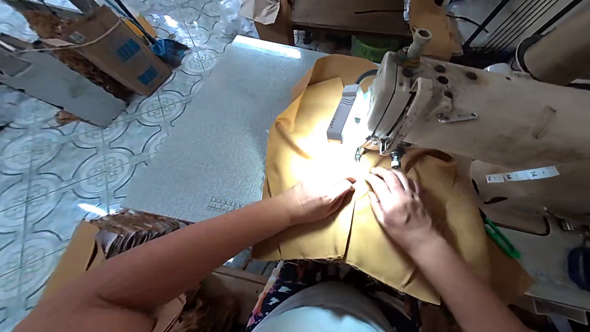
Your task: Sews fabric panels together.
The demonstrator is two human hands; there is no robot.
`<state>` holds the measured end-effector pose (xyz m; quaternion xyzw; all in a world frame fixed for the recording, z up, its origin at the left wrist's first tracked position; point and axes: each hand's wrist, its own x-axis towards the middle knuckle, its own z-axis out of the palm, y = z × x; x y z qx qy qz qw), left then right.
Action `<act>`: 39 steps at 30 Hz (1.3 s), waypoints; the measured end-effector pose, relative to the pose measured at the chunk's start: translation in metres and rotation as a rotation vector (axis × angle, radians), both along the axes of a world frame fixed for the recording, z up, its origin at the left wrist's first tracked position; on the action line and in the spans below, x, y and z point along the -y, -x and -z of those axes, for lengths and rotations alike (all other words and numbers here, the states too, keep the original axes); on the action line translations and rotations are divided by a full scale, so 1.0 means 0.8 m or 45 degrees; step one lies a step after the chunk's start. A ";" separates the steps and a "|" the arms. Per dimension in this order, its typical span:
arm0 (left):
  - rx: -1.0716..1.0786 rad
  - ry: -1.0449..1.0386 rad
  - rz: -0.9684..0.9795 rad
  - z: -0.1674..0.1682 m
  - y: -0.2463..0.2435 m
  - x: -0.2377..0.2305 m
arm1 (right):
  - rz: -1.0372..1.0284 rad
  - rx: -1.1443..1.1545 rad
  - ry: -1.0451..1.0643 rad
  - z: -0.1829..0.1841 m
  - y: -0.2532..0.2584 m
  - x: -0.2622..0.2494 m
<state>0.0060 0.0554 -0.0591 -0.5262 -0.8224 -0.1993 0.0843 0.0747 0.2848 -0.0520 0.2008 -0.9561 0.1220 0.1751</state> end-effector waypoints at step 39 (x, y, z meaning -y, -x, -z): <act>-0.089 -0.102 -0.006 0.000 0.034 -0.008 | 0.038 -0.112 0.215 0.029 -0.008 0.034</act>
